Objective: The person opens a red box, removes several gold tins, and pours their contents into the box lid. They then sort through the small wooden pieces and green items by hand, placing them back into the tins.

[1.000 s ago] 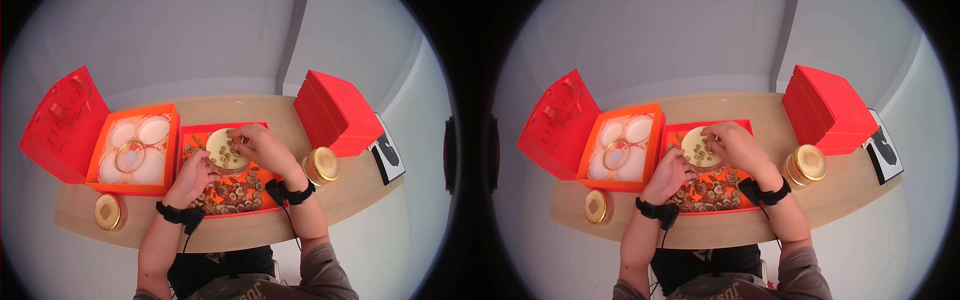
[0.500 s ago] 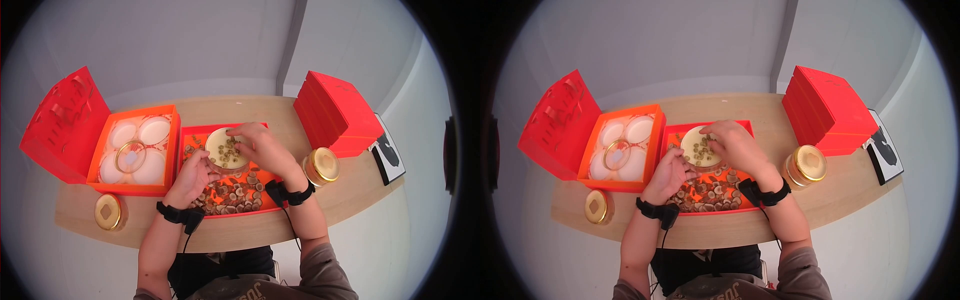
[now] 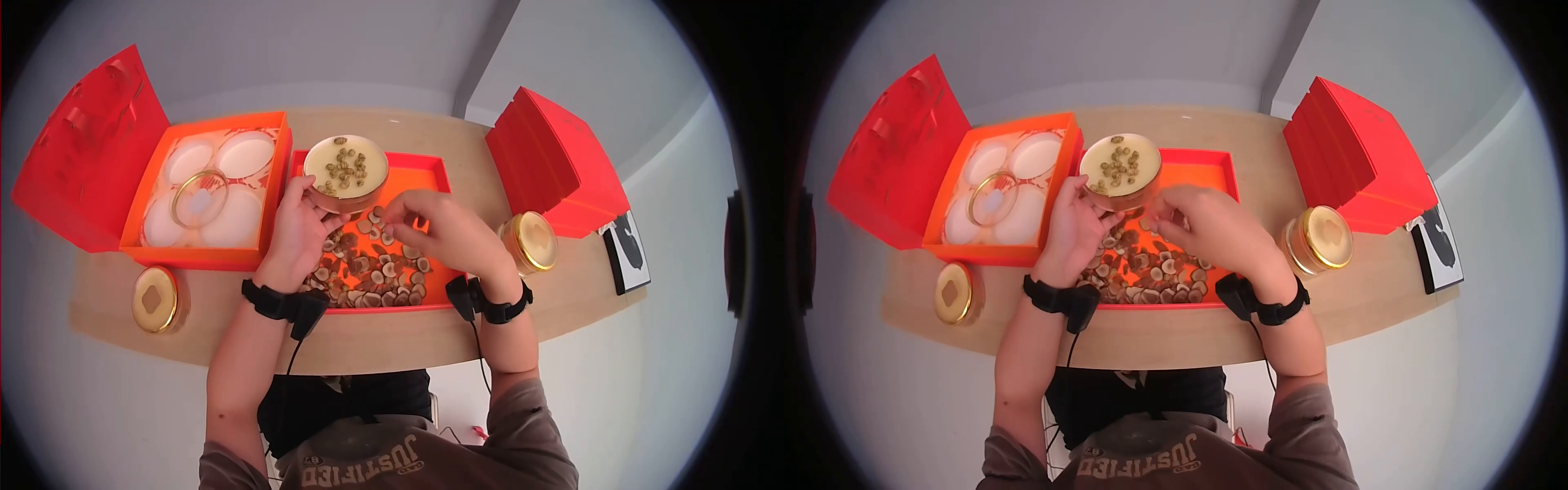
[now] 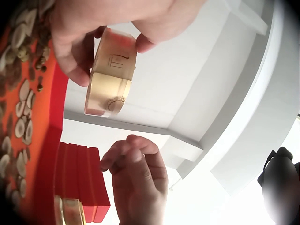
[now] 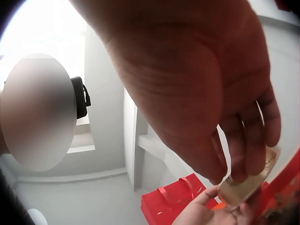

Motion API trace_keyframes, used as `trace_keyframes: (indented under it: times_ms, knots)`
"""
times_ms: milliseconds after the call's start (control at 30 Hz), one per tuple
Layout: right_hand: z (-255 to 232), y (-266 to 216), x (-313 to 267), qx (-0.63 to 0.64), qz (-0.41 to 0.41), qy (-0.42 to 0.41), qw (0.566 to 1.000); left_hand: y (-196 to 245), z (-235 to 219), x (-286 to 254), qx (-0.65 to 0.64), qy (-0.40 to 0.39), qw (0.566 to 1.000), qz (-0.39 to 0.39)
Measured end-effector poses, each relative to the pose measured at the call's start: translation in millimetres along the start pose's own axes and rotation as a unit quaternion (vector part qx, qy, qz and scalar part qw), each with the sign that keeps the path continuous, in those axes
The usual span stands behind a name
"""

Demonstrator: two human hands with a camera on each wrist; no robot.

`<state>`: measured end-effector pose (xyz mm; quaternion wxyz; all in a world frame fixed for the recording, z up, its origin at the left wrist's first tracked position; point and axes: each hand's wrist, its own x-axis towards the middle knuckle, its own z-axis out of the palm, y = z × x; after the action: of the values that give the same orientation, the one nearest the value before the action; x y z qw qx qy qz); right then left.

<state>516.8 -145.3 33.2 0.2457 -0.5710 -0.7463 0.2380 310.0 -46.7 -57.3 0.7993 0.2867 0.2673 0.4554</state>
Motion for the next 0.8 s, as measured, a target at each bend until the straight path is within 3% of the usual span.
trace_keyframes:
  times_ms: [67,167,367,800]
  knots:
    - [6.2,5.3,-4.6,0.009,0.053,-0.084,0.995,-0.3,-1.2,3.1,-0.007,0.021,1.000,-0.010]
    - [24.5,24.9,-9.5,-0.104,0.009,-0.143,0.984,-0.5,1.7,1.9,-0.003,0.022,1.000,-0.002]
    - [50.5,29.6,-12.5,-0.125,0.048,-0.220,0.966,-2.1,-3.8,4.8,-0.005,-0.001,1.000,0.001]
    - [59.7,29.9,-4.5,-0.190,0.065,-0.219,0.955,-0.8,-0.1,3.3,-0.023,0.018,1.000,-0.005]
